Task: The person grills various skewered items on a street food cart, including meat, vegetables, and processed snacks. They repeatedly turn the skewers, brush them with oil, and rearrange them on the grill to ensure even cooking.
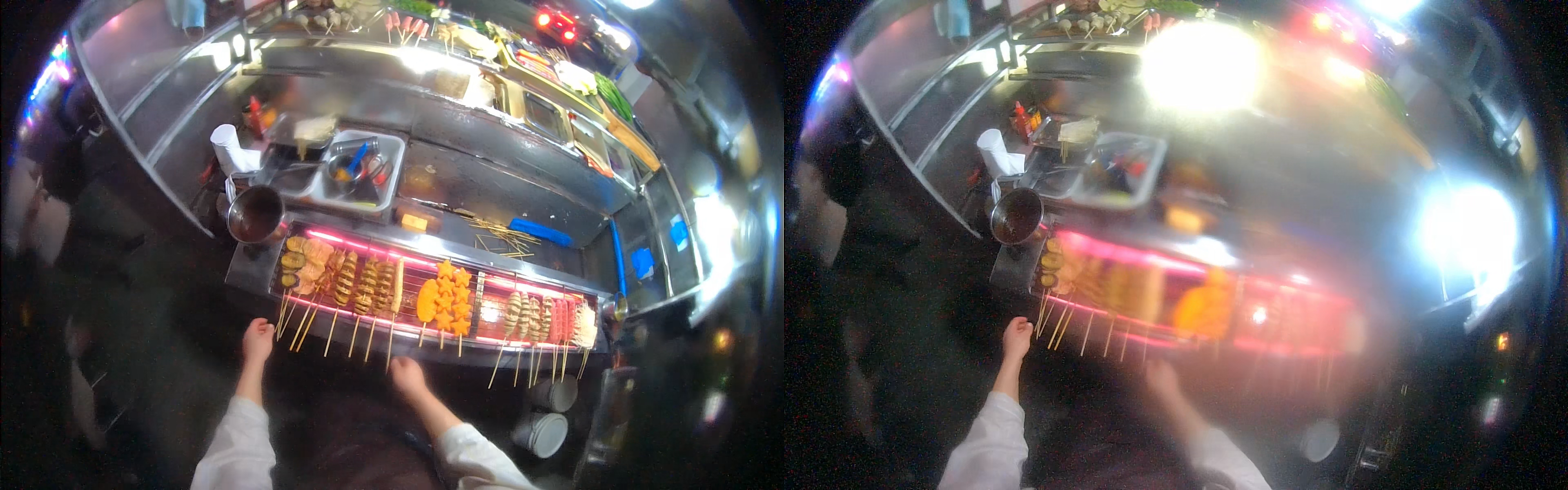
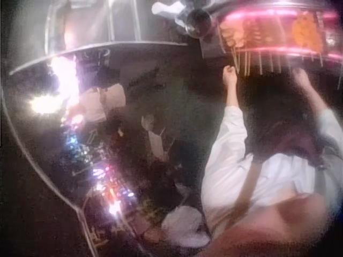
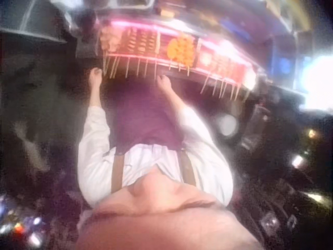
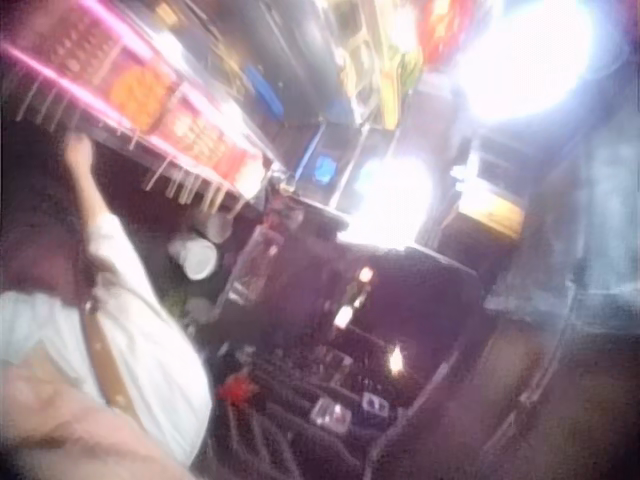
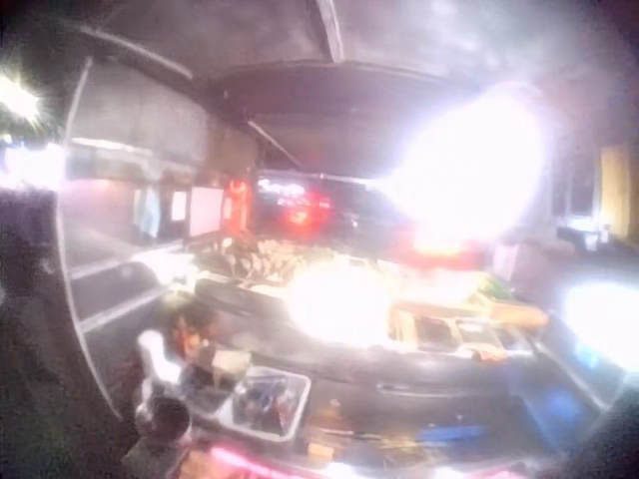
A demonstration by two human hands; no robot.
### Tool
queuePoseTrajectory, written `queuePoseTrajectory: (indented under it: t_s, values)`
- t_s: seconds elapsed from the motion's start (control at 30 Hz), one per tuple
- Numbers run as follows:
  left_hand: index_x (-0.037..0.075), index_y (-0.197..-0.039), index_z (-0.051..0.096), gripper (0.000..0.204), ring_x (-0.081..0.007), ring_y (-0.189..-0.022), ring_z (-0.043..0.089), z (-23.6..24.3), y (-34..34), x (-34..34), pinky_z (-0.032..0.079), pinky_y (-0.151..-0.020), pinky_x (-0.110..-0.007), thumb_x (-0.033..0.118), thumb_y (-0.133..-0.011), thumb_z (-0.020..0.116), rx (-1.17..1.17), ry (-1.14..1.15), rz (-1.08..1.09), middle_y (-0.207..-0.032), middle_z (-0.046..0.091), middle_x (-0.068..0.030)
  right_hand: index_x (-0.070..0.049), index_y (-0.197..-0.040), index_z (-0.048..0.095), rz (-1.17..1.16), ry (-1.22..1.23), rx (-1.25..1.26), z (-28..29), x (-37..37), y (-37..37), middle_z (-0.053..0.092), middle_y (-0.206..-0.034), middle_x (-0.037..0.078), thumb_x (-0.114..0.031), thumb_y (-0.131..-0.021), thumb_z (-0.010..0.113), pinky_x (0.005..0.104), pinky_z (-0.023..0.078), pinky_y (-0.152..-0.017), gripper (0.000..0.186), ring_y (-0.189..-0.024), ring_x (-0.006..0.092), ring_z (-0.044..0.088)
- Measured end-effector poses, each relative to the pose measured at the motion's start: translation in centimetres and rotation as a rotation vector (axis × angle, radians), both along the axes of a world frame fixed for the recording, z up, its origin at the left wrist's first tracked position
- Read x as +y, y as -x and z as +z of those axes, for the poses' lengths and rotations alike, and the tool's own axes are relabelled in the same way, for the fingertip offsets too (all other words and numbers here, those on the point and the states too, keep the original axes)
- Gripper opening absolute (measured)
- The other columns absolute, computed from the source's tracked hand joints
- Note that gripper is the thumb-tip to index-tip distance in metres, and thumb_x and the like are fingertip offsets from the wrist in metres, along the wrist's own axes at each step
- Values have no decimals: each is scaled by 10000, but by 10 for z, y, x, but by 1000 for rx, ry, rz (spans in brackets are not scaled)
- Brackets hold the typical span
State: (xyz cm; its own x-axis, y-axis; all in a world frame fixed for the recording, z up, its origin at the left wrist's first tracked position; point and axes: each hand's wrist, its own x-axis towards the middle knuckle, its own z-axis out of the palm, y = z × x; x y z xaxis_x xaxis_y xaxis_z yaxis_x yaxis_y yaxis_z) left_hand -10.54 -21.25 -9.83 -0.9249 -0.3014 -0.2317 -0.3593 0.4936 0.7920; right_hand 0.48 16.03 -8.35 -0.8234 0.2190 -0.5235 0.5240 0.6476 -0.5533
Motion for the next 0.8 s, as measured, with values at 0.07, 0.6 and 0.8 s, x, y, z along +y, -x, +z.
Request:
queuePoseTrajectory:
  t_s: [0.07,0.6,0.8]
  values:
    - [26,-1060,596,232,-181,-812,625,-16,17,-5,498,-723,-314,186,-894,569,-272,-357,-63,-978,661,-96,0,-1032,605,-526,691,14,-14,-18,24,651,-884,140,-176,-921,497,358,516,-707,234,-777,248,631]
    - [47,-882,530,237,-47,-431,343,43,26,28,302,-382,-210,202,-992,388,-303,-818,-195,-589,403,32,-29,-982,620,-825,610,-21,49,-21,37,641,-821,94,-112,-906,514,336,518,-616,155,-733,237,637]
    - [17,-973,550,129,-349,-665,587,46,19,25,468,-613,-429,84,-914,457,480,246,-86,-770,613,-126,-39,-988,663,-132,-285,298,73,-36,15,663,-931,178,-179,-830,587,393,509,-756,224,-865,343,643]
